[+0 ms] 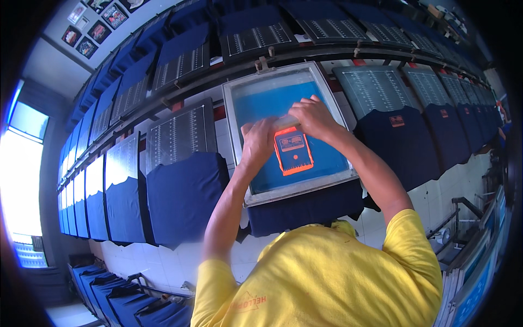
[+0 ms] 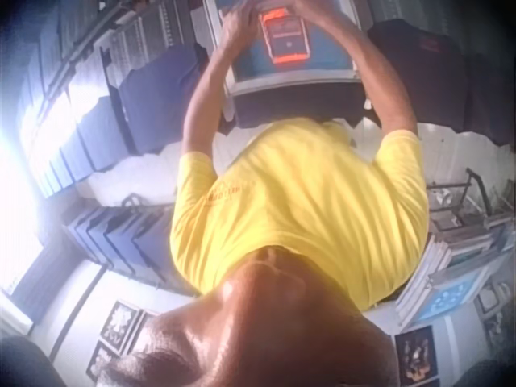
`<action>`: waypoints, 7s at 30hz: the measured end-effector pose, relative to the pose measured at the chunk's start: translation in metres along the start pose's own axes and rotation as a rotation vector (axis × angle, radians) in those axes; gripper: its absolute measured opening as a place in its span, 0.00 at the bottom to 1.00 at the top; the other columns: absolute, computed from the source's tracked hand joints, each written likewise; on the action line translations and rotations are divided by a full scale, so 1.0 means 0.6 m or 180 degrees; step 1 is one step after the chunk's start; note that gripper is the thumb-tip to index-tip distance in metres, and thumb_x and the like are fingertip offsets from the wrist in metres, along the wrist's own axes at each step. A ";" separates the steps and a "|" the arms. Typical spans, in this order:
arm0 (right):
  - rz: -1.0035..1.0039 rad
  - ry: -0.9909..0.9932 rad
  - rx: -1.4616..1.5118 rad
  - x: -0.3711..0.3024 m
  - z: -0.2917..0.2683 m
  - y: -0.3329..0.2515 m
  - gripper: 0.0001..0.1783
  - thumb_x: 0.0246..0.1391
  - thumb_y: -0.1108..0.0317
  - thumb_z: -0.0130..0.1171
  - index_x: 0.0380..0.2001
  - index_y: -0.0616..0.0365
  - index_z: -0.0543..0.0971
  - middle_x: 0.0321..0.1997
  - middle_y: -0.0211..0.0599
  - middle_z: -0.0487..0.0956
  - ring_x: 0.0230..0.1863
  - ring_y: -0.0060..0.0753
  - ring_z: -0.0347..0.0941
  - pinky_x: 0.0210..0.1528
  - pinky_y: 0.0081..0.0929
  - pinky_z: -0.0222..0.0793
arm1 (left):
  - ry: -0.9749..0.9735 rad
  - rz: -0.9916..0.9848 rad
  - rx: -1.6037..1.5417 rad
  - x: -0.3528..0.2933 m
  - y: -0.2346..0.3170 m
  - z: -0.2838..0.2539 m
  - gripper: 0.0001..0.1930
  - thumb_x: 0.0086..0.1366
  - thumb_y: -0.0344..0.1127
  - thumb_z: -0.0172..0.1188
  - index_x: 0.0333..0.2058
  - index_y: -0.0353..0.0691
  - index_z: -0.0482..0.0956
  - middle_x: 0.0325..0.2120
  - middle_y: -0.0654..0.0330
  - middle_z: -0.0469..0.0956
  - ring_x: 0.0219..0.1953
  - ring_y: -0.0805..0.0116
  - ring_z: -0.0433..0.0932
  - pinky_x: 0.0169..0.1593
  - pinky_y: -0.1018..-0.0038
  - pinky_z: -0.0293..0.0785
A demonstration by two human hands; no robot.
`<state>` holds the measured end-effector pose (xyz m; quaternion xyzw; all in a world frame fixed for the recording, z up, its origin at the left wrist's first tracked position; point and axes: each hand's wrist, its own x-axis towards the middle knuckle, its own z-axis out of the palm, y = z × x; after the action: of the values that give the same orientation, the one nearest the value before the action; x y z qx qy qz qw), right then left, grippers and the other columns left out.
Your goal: The person performs screen printing by manually pulling a squeegee across a screen frame and moving the frame sequentially along a row of blue shirts on a press.
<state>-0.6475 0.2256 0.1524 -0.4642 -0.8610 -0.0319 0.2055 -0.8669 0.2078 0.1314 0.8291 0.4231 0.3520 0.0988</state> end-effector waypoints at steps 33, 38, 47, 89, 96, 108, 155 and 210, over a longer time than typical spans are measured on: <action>0.1247 0.0952 0.0459 -0.334 0.038 -0.076 0.19 0.59 0.62 0.62 0.50 0.62 0.77 0.54 0.47 0.77 0.55 0.52 0.73 0.55 0.45 0.69 | 0.0012 -0.0723 0.0174 -0.293 0.006 0.043 0.31 0.63 0.36 0.64 0.62 0.36 0.65 0.63 0.48 0.67 0.70 0.48 0.59 0.72 0.50 0.50; 0.2206 0.1038 -0.0172 -0.357 0.068 0.035 0.22 0.59 0.58 0.63 0.50 0.63 0.77 0.49 0.51 0.77 0.52 0.58 0.72 0.53 0.47 0.69 | 0.0389 -0.1478 0.0254 -0.306 -0.063 0.042 0.37 0.63 0.36 0.65 0.65 0.26 0.57 0.65 0.36 0.61 0.71 0.39 0.56 0.72 0.53 0.52; 0.3067 0.0585 0.0801 -0.337 0.118 0.080 0.28 0.55 0.53 0.66 0.47 0.71 0.78 0.46 0.57 0.79 0.48 0.59 0.76 0.51 0.45 0.71 | -0.0039 -0.2115 -0.0011 -0.321 -0.090 0.048 0.41 0.63 0.35 0.63 0.67 0.24 0.52 0.63 0.31 0.63 0.66 0.37 0.63 0.69 0.55 0.61; 0.2962 0.1017 0.1643 -0.171 0.215 -0.358 0.27 0.47 0.69 0.71 0.51 0.70 0.78 0.46 0.51 0.81 0.47 0.45 0.80 0.51 0.36 0.74 | 0.0289 -0.2942 -0.0557 -0.522 -0.290 -0.366 0.39 0.55 0.32 0.66 0.66 0.31 0.63 0.63 0.39 0.68 0.63 0.48 0.72 0.65 0.66 0.68; 0.3036 0.0938 0.1676 -0.058 0.287 -0.504 0.30 0.47 0.66 0.71 0.52 0.73 0.77 0.49 0.58 0.80 0.49 0.51 0.80 0.52 0.37 0.75 | 0.0251 -0.2920 -0.0269 -0.587 -0.426 -0.479 0.39 0.54 0.34 0.67 0.65 0.33 0.66 0.51 0.39 0.79 0.52 0.46 0.81 0.57 0.62 0.75; 0.3146 0.0813 0.1822 0.025 0.344 -0.514 0.29 0.45 0.64 0.72 0.48 0.73 0.79 0.47 0.60 0.81 0.50 0.56 0.79 0.53 0.41 0.73 | 0.0301 -0.2638 -0.0165 -0.562 -0.547 -0.505 0.38 0.53 0.35 0.67 0.63 0.30 0.68 0.46 0.38 0.81 0.48 0.45 0.82 0.54 0.61 0.77; 0.2846 0.1052 0.1048 0.046 0.384 -0.515 0.25 0.49 0.58 0.70 0.42 0.68 0.80 0.42 0.54 0.80 0.48 0.56 0.76 0.52 0.45 0.72 | 0.0011 -0.2504 -0.0355 -0.563 -0.592 -0.467 0.37 0.61 0.29 0.63 0.66 0.23 0.60 0.60 0.39 0.72 0.60 0.55 0.74 0.64 0.67 0.66; 0.0367 -0.0194 0.0409 0.290 0.309 -0.591 0.19 0.42 0.67 0.69 0.41 0.52 0.79 0.39 0.32 0.83 0.43 0.38 0.78 0.46 0.39 0.65 | -0.0629 -0.3512 -0.3795 -0.633 -0.353 -0.350 0.20 0.79 0.48 0.43 0.34 0.39 0.73 0.19 0.60 0.76 0.13 0.74 0.72 0.15 0.78 0.60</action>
<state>-1.0798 0.2069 0.0979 -0.4996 -0.8389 0.0494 0.2101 -1.2904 0.0188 -0.0022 0.3370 0.5013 0.3439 0.7190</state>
